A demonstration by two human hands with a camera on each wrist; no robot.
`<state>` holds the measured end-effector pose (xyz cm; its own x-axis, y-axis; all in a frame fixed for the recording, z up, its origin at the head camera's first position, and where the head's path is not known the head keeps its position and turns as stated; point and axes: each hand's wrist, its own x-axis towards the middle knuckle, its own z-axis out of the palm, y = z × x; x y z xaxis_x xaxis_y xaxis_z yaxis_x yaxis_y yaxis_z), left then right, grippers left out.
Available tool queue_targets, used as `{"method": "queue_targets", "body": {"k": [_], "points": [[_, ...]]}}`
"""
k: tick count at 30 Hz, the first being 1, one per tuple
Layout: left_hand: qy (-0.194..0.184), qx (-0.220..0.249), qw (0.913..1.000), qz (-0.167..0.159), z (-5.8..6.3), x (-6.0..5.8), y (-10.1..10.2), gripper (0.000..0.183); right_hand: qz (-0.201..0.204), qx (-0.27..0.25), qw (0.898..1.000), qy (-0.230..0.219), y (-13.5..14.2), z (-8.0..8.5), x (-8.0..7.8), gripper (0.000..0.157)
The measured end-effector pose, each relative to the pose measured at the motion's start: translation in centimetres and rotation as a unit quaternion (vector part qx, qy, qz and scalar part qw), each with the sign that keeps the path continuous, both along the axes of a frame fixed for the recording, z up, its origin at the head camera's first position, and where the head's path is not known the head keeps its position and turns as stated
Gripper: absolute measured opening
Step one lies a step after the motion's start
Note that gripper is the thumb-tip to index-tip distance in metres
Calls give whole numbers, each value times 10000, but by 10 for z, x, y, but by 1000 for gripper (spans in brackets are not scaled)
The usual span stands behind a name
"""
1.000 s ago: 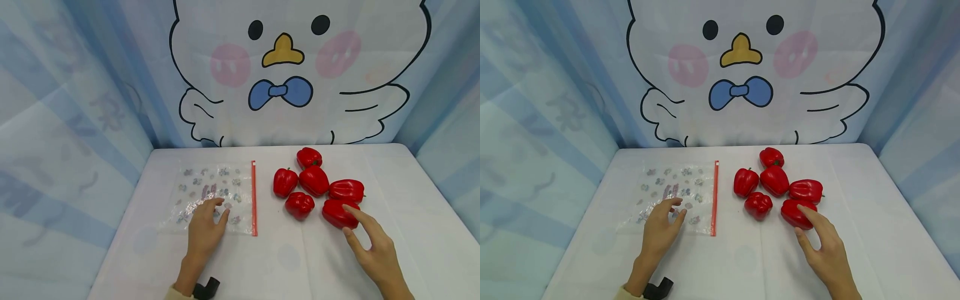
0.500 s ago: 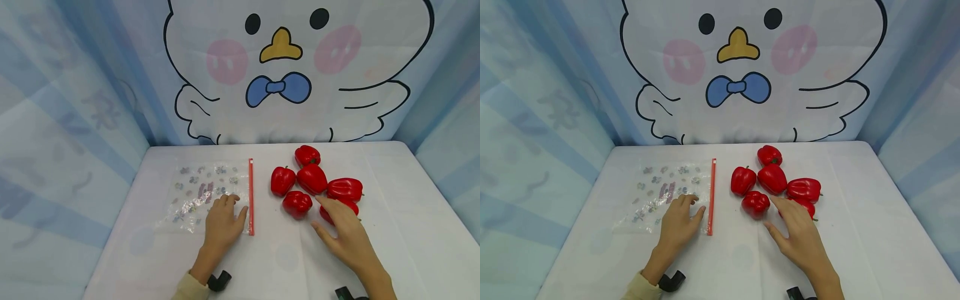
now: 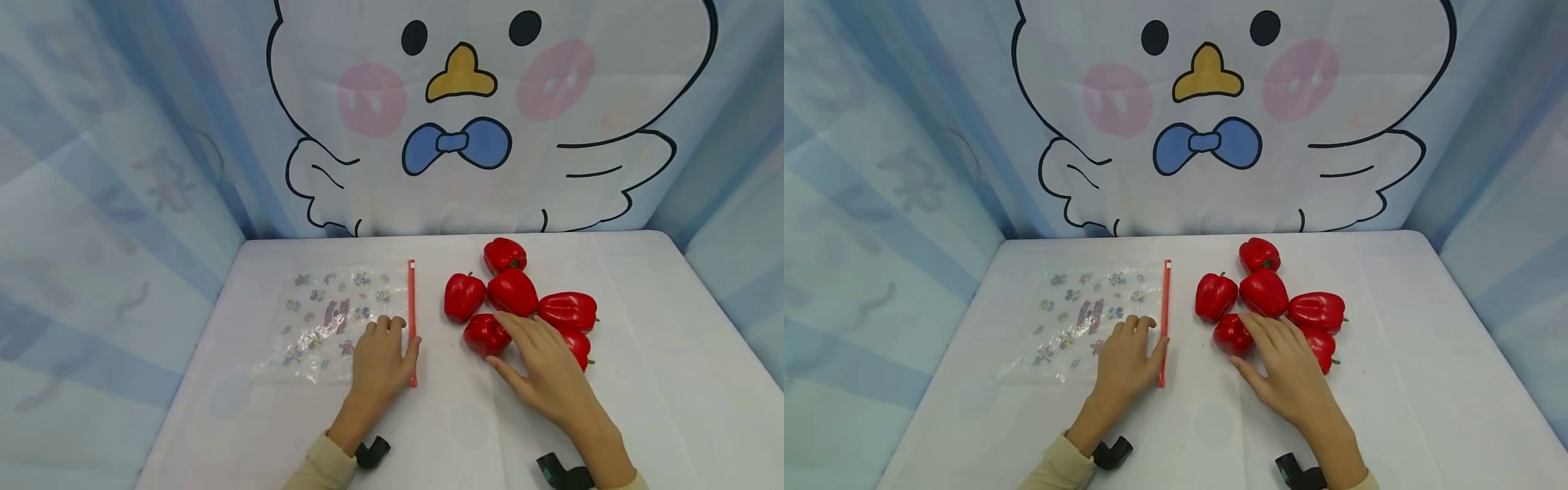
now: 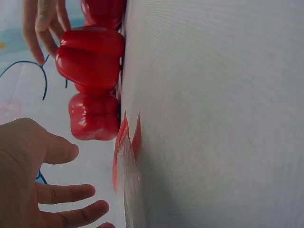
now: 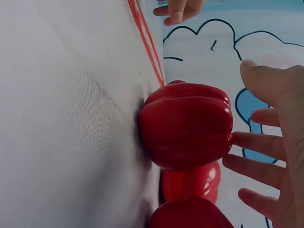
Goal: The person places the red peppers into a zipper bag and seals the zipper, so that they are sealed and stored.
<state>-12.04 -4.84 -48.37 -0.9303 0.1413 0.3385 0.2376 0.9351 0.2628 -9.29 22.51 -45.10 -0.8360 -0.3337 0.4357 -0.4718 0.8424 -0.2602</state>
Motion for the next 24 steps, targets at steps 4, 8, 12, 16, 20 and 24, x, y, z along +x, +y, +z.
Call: {"method": "queue_targets", "body": {"k": [4, 8, 12, 16, 20, 24], "points": [[11, -243, 9996, 109, -3, -1, 3, 40, 46, 99, 9999, -53, -1, -1, -3, 90], [-23, -430, 9989, 203, -5, -2, 4, 43, 74, 210, 9997, -72, -2, -3, -5, 90], [-212, -493, 9982, 282, -7, -2, 5, 45, 142, 282, 9995, -55, -3, -4, -8, 88], [-422, -609, 9965, 381, -9, -2, 7, 47, 187, 362, 9992, -20, -4, -4, -11, 85], [-567, -693, 9951, 422, -7, -3, 10, 45, 209, 457, 9987, -26, -5, -3, -14, 83], [-758, -698, 9939, 387, -3, -4, 12, 39, 227, 521, 9983, -129, -5, -3, -17, 82]]}}
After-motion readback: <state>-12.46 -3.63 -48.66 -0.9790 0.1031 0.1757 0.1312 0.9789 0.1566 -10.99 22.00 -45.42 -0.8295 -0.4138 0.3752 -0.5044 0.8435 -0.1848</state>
